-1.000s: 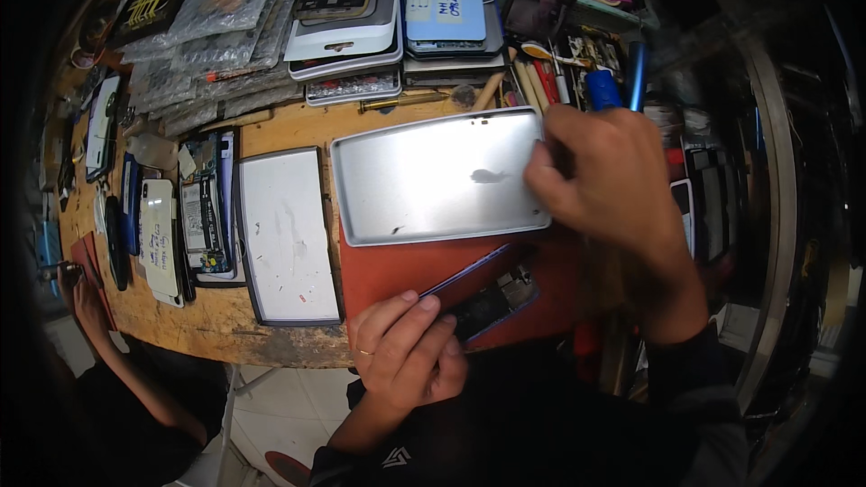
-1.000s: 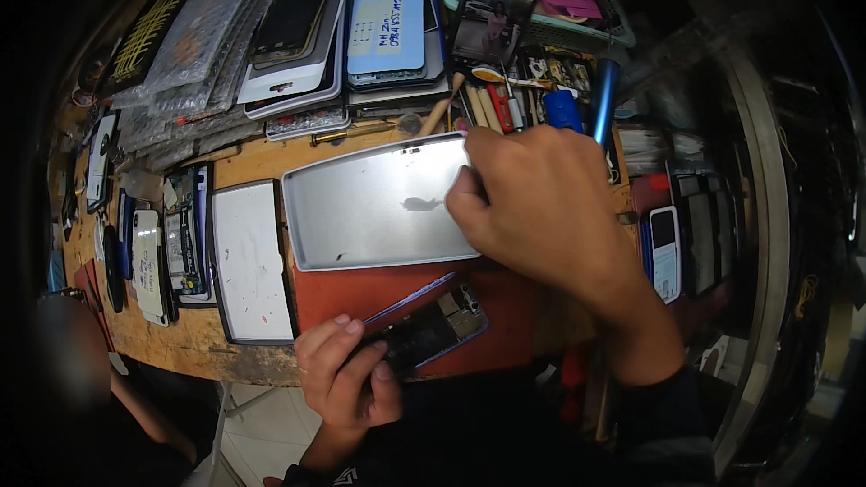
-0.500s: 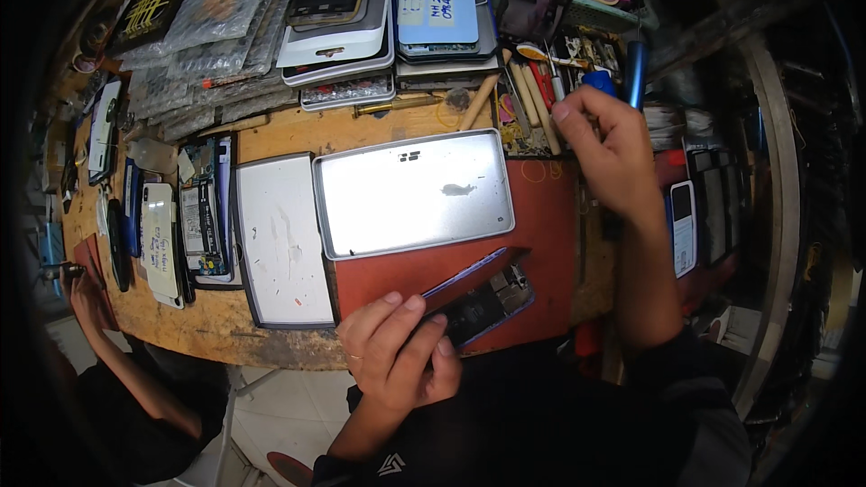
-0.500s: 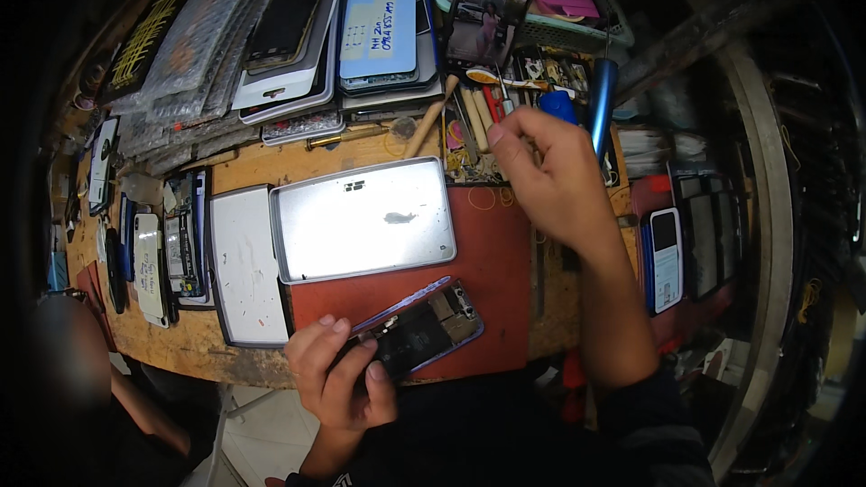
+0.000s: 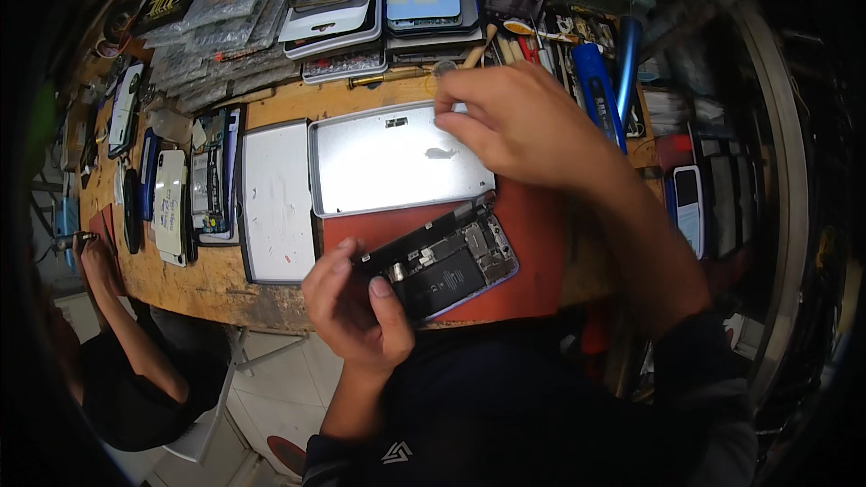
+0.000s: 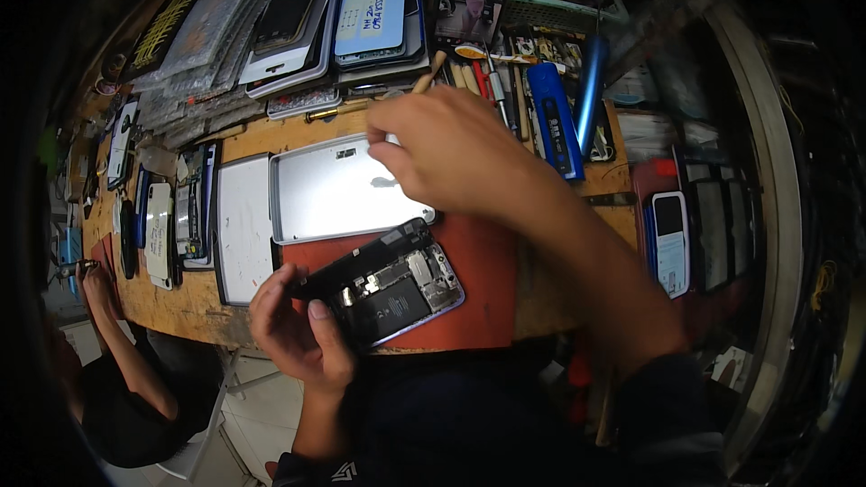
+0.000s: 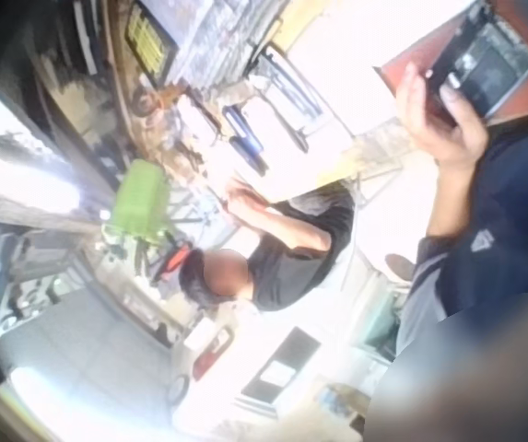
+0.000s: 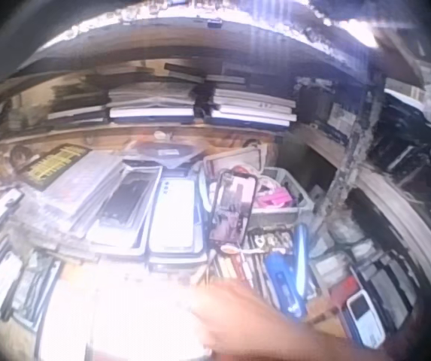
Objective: The person handles several smartphones, testing screens and connectivity by plugging in a cable. They then disassemble a white smartphone using a screwdriver, removing the back cover and unscrewing internal components.
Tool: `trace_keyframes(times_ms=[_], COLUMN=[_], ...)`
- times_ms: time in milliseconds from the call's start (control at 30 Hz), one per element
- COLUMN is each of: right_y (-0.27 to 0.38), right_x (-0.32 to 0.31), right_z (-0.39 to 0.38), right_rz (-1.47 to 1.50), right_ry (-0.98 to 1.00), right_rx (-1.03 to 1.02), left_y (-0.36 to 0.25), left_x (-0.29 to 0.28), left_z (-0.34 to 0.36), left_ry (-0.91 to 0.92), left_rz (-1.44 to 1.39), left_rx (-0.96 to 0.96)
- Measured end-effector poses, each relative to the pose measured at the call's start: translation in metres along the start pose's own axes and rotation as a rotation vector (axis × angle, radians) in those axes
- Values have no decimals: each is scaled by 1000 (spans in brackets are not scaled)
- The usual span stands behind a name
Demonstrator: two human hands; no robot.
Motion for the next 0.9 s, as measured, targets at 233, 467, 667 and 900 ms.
trace_keyframes(times_ms=[233,467,667,900], right_y=[7,13,15,14], right_x=[47,36,34,37], right_z=[36,24,21,21], right_rz=[-335,-405,-393,-402], right_ry=[179,412,414,440], right_rx=[-134,-12,-10,-20], left_y=[1,0,2,5], left_x=[-2,-3,-6,-5], left_z=[3,5,6,4], left_ry=[-56,-65,-40,-66], left_rz=[23,11,8,-45], left_rx=[51,57,25,23])
Point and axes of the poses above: each hand's wrist, its own z-axis towards the middle knuckle, its own x-axis out of the palm, y = z × x, the point moved 2 cm from there along z, towards the middle knuckle, and after that the axes turned 12 degrees about -y, right-handed, at the moved point
